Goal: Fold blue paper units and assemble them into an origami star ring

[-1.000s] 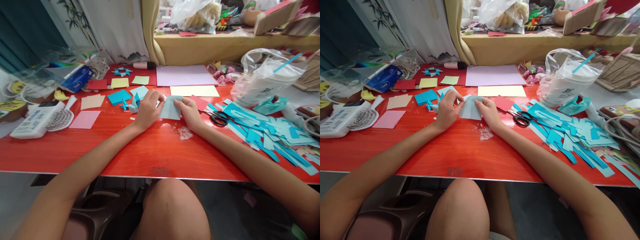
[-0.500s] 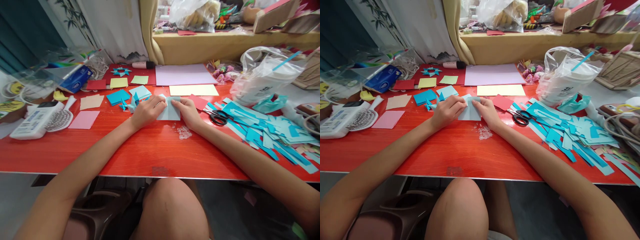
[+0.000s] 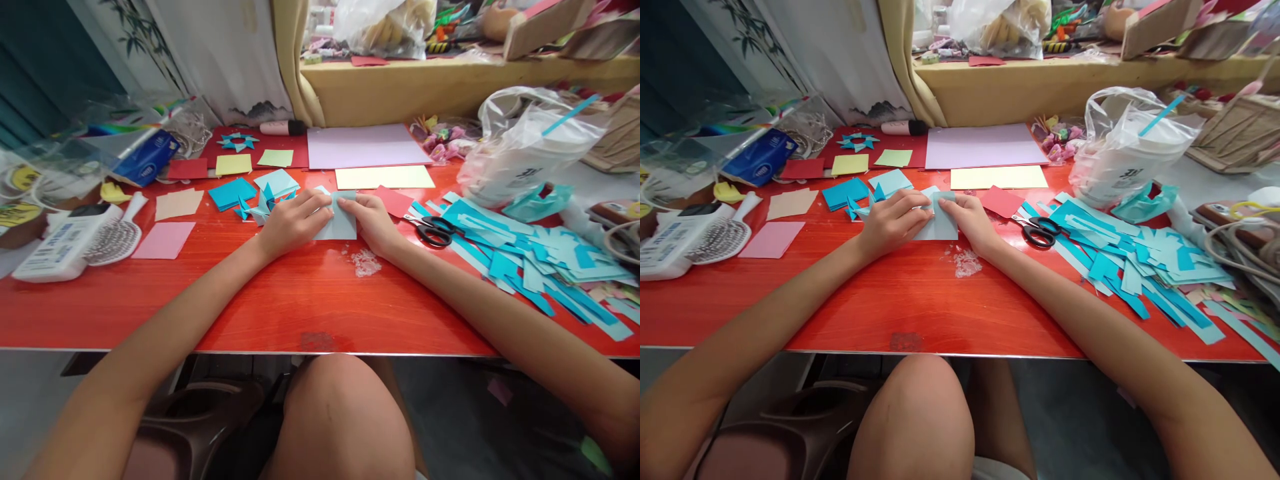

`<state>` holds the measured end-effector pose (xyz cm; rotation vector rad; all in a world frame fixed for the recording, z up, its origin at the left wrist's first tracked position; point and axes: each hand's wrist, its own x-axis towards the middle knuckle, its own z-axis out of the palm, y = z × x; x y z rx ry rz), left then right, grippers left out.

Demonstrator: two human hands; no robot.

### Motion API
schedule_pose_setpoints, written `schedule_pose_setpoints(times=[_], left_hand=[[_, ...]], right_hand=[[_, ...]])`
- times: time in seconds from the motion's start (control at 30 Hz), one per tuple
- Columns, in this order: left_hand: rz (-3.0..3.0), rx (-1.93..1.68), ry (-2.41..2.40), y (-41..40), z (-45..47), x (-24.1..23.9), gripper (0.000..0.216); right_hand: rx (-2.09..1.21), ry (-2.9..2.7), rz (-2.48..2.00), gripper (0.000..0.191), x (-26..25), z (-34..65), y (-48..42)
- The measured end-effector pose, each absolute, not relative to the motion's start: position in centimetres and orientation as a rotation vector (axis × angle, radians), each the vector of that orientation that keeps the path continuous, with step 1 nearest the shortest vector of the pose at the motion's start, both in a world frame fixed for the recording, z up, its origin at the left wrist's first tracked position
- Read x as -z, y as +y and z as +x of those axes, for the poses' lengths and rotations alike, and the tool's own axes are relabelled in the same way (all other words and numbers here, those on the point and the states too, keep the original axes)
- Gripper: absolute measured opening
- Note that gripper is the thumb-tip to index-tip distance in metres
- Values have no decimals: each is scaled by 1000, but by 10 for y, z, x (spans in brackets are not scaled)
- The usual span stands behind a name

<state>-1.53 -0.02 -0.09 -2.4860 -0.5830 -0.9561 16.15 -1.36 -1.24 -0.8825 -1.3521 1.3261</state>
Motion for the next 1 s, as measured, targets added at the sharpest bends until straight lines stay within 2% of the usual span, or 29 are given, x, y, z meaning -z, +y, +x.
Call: schedule_pose_setpoints(times=[0.73,1.0], left_hand=[[-2563,1068,-562,4,-16,5,7],[-2589,1100,-536,1,-15,3,12]], right_hand=[[-1322,-1353,-919,19,11,163,-12],[-1479,-1168,-842,13,7,164,-13]])
